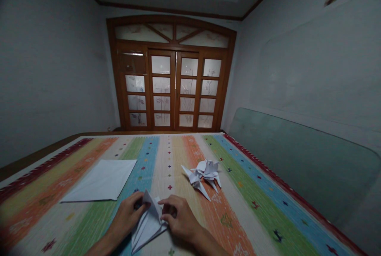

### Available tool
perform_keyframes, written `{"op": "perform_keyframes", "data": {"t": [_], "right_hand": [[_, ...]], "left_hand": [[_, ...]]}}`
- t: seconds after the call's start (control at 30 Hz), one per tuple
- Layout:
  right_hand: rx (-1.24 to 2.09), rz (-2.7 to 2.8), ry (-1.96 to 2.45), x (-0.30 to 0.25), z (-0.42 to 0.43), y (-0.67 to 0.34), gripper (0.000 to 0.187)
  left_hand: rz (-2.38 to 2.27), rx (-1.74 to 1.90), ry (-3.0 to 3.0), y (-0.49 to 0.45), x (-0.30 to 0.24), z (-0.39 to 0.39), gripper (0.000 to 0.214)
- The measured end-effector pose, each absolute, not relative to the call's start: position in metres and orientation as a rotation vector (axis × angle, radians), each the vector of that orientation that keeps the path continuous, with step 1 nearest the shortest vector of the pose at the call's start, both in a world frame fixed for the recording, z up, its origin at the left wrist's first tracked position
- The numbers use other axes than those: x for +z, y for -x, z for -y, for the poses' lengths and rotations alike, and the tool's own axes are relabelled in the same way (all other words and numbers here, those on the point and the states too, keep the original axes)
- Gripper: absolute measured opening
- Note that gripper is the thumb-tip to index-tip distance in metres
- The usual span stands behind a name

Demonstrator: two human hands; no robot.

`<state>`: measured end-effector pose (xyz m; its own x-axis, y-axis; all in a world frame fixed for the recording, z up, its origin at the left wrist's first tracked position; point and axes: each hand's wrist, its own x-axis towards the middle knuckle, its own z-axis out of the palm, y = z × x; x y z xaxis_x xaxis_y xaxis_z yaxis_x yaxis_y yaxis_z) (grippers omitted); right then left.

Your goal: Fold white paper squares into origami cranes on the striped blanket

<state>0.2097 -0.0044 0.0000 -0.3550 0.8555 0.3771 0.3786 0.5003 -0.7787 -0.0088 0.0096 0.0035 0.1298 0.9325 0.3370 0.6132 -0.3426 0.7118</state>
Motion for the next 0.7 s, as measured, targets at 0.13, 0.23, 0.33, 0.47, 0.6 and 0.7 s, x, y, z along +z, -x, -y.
{"op": "perform_keyframes", "data": {"t": [0.13, 0.23, 0.33, 0.47, 0.6, 0.7], "right_hand": [[0.722, 1.935, 1.080, -0.0039, 0.0023, -0.2087, 0.026], [0.705, 1.929, 1.138, -0.0068, 0.0018, -0.2080, 0.024], [0.664, 1.940, 1.177, -0.0077, 0.0019, -0.2075, 0.026], [0.645, 1.944, 1.199, -0.0051, 0.0025, -0.2067, 0.021], [0.620, 1.953, 1.218, -0.0035, 0.0026, -0.2057, 0.013], [0.571, 1.951, 1.251, -0.0052, 0.0017, -0.2052, 0.011]], "left_hand": [[-1.448, 1.076, -2.014, 0.0084, 0.0029, -0.0095, 0.013], [-1.439, 1.056, -2.014, 0.0074, 0.0036, -0.0089, 0.014], [-1.432, 1.032, -2.016, 0.0063, 0.0058, -0.0074, 0.015], [-1.428, 0.996, -2.017, 0.0051, 0.0105, -0.0050, 0.012], [-1.422, 0.964, -2.024, 0.0033, 0.0128, -0.0040, 0.013], [-1.400, 0.960, -2.046, 0.0021, 0.0120, -0.0034, 0.017]]}}
